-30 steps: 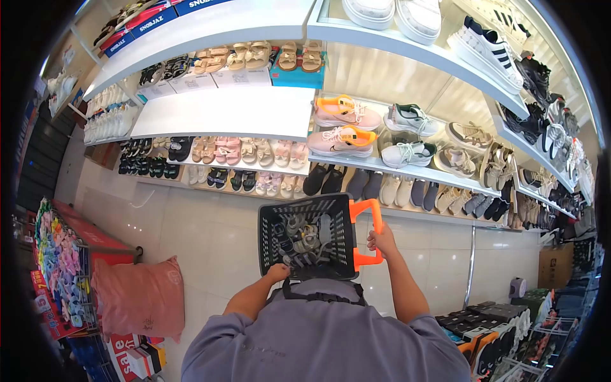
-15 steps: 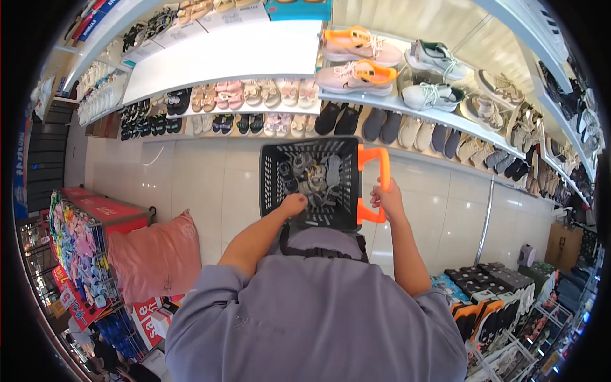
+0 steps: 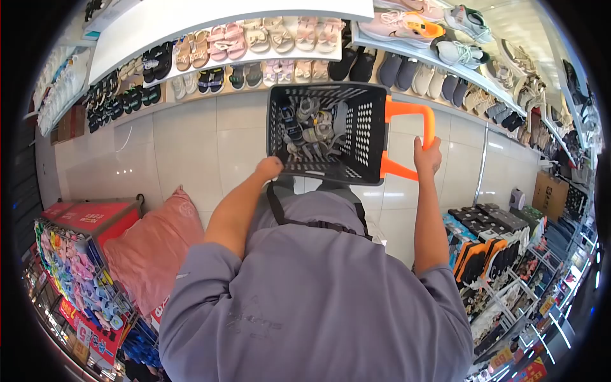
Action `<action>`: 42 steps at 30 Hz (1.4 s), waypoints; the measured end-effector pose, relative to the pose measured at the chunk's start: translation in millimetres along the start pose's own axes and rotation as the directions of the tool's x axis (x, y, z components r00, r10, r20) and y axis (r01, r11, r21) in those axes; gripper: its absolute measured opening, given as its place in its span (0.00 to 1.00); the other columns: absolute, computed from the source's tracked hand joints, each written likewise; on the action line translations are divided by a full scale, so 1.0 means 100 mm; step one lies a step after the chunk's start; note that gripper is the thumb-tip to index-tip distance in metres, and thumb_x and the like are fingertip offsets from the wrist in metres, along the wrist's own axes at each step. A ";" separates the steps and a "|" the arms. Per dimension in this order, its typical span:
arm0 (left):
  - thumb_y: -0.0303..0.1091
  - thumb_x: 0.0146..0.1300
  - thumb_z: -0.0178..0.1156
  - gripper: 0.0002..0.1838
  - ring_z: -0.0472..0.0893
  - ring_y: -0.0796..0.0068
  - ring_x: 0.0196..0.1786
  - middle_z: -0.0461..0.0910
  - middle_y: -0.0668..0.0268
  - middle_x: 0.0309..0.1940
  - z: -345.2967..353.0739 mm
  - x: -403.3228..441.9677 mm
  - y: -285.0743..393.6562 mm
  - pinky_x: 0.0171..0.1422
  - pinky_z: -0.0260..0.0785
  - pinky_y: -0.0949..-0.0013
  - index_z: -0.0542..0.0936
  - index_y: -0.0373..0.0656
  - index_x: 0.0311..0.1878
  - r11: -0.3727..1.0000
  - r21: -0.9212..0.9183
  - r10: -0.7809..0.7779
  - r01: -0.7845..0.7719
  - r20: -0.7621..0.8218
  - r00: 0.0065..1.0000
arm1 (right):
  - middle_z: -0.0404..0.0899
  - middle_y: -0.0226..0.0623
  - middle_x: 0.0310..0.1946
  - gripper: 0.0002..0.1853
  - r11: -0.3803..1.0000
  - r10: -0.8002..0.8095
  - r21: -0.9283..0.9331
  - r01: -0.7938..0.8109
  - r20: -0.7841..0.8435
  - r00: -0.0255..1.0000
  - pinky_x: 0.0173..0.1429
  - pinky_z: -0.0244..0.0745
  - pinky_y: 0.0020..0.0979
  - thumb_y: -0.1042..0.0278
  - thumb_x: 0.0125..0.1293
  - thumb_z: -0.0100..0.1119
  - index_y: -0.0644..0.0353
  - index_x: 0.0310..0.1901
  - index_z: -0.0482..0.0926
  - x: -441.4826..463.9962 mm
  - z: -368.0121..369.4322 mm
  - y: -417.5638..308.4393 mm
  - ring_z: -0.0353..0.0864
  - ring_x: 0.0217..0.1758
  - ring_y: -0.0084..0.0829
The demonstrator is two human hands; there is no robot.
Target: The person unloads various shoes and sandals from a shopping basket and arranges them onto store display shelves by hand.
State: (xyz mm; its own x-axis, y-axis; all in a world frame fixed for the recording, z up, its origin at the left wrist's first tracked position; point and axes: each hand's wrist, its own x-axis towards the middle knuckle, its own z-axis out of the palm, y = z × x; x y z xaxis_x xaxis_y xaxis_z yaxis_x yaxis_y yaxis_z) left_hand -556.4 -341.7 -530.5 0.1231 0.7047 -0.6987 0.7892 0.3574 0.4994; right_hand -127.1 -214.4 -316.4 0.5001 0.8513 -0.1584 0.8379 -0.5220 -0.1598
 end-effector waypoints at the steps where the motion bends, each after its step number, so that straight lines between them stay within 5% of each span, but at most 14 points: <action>1: 0.43 0.57 0.53 0.18 0.82 0.50 0.48 0.84 0.50 0.40 -0.02 -0.08 -0.28 0.56 0.74 0.54 0.85 0.43 0.42 0.996 0.056 -0.072 0.073 -0.009 0.997 | 0.82 0.49 0.38 0.27 1.000 0.005 0.021 -0.005 0.008 1.000 0.48 0.76 0.48 0.47 0.61 0.61 0.55 0.55 0.68 -0.04 -0.01 -0.04 0.82 0.43 0.53; 3: 0.42 0.57 0.52 0.18 0.81 0.48 0.50 0.83 0.49 0.43 -0.01 -0.19 -0.73 0.58 0.73 0.53 0.85 0.41 0.42 0.984 0.114 -0.136 0.136 -0.012 0.991 | 0.81 0.49 0.43 0.29 0.999 0.019 0.034 -0.020 0.013 1.000 0.50 0.76 0.47 0.47 0.61 0.60 0.55 0.57 0.67 -0.12 0.03 -0.11 0.81 0.46 0.53; 5: 0.42 0.58 0.52 0.19 0.81 0.45 0.50 0.82 0.47 0.44 -0.03 -0.32 -0.99 0.58 0.72 0.52 0.84 0.40 0.42 0.968 0.153 -0.204 0.197 0.033 0.978 | 0.75 0.49 0.54 0.32 0.995 -0.101 -0.016 0.100 -0.146 0.984 0.55 0.75 0.46 0.47 0.61 0.60 0.55 0.62 0.66 -0.22 0.10 -0.20 0.79 0.52 0.51; 8: 0.42 0.58 0.53 0.18 0.81 0.47 0.49 0.83 0.48 0.43 0.01 -0.38 -1.15 0.57 0.73 0.53 0.84 0.41 0.41 0.986 0.070 -0.160 0.154 0.083 0.984 | 0.69 0.50 0.60 0.35 0.989 -0.147 -0.003 0.148 -0.155 0.977 0.57 0.74 0.45 0.50 0.61 0.61 0.56 0.66 0.63 -0.38 0.13 -0.32 0.76 0.56 0.51; 12: 0.44 0.58 0.54 0.17 0.82 0.48 0.49 0.83 0.49 0.42 -0.01 -0.28 -1.00 0.57 0.73 0.53 0.85 0.43 0.40 0.988 -0.060 -0.139 0.146 0.104 0.985 | 0.68 0.49 0.61 0.35 0.975 -0.215 0.004 0.221 -0.212 0.953 0.58 0.73 0.46 0.54 0.60 0.63 0.56 0.66 0.63 -0.54 0.16 -0.50 0.74 0.59 0.50; 14: 0.45 0.58 0.54 0.16 0.82 0.48 0.49 0.84 0.50 0.41 0.01 -0.15 -0.89 0.56 0.74 0.54 0.85 0.44 0.40 0.988 -0.083 -0.124 0.132 0.095 0.988 | 0.68 0.48 0.61 0.32 0.903 -0.405 0.004 0.429 -0.325 0.855 0.60 0.72 0.45 0.58 0.58 0.64 0.56 0.64 0.66 -0.60 0.20 -0.54 0.71 0.62 0.49; 23: 0.45 0.59 0.58 0.16 0.84 0.56 0.45 0.85 0.55 0.38 -0.38 0.36 0.06 0.53 0.74 0.59 0.85 0.44 0.41 0.972 -0.166 -0.154 0.169 0.098 0.983 | 0.69 0.45 0.60 0.19 0.732 -0.659 -0.139 0.666 -0.392 0.642 0.65 0.64 0.52 0.63 0.54 0.65 0.55 0.49 0.80 -0.74 0.21 -0.72 0.66 0.65 0.52; 25: 0.43 0.61 0.59 0.16 0.83 0.73 0.32 0.84 0.64 0.29 -0.41 0.44 0.18 0.38 0.74 0.67 0.83 0.40 0.42 0.979 -0.189 -0.079 0.082 0.021 0.997 | 0.69 0.45 0.61 0.18 0.729 -0.661 -0.117 0.675 -0.377 0.649 0.67 0.61 0.53 0.64 0.54 0.65 0.56 0.47 0.80 -0.77 0.23 -0.76 0.65 0.66 0.51; 27: 0.43 0.61 0.59 0.16 0.82 0.74 0.32 0.84 0.64 0.30 -0.41 0.45 0.32 0.39 0.74 0.68 0.83 0.40 0.44 0.982 -0.164 -0.092 0.092 0.007 0.996 | 0.71 0.43 0.59 0.18 0.666 -0.728 -0.137 0.734 -0.335 0.598 0.68 0.61 0.53 0.65 0.54 0.64 0.56 0.48 0.80 -0.81 0.25 -0.79 0.66 0.66 0.51; 29: 0.44 0.58 0.58 0.15 0.84 0.55 0.45 0.85 0.56 0.38 -0.34 0.52 0.39 0.52 0.74 0.59 0.85 0.45 0.42 0.970 -0.208 -0.127 0.125 0.006 0.992 | 0.73 0.43 0.57 0.18 0.644 -0.738 -0.079 0.761 -0.326 0.591 0.68 0.62 0.51 0.68 0.53 0.64 0.58 0.47 0.79 -0.86 0.34 -0.84 0.65 0.67 0.52; 33: 0.44 0.58 0.58 0.15 0.84 0.55 0.46 0.85 0.57 0.39 -0.14 0.49 0.48 0.53 0.74 0.59 0.85 0.46 0.42 0.954 -0.232 -0.185 0.188 0.038 0.982 | 0.73 0.46 0.51 0.16 0.481 -0.847 0.393 0.784 -0.023 0.531 0.67 0.65 0.45 0.74 0.50 0.65 0.63 0.43 0.77 -0.99 1.06 -0.74 0.68 0.64 0.50; 35: 0.44 0.58 0.58 0.15 0.83 0.56 0.47 0.85 0.57 0.39 -0.04 0.40 0.57 0.55 0.73 0.60 0.85 0.47 0.42 0.962 -0.207 -0.175 0.178 0.034 0.984 | 0.74 0.45 0.49 0.17 0.471 -0.863 0.410 0.781 0.032 0.503 0.65 0.67 0.45 0.72 0.51 0.64 0.63 0.45 0.77 -1.15 1.52 -0.52 0.69 0.62 0.48; 37: 0.39 0.61 0.58 0.14 0.84 0.72 0.35 0.85 0.63 0.33 0.12 0.38 0.57 0.45 0.75 0.69 0.84 0.41 0.43 0.967 -0.211 -0.132 0.143 0.066 0.989 | 0.75 0.44 0.48 0.18 0.545 -0.837 0.410 0.731 0.318 0.446 0.64 0.68 0.44 0.69 0.53 0.64 0.61 0.47 0.78 -1.28 1.88 -0.28 0.69 0.61 0.47; 42: 0.44 0.59 0.58 0.16 0.84 0.63 0.39 0.85 0.60 0.35 0.33 0.37 0.49 0.48 0.75 0.64 0.84 0.44 0.43 0.975 -0.161 -0.127 0.150 0.147 0.981 | 0.77 0.44 0.45 0.15 0.624 -0.750 0.327 0.710 0.508 0.424 0.62 0.69 0.42 0.66 0.56 0.63 0.60 0.45 0.78 -1.38 2.06 -0.11 0.73 0.57 0.44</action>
State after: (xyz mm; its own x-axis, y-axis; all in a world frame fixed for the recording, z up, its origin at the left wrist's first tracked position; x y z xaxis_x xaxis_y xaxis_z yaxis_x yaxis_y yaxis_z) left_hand -493.1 -318.4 -549.1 0.1088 0.5558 -0.8241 0.6916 0.5532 0.4644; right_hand -250.0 -336.9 -493.6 -0.5271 0.7256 -0.4423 0.8059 0.2616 -0.5312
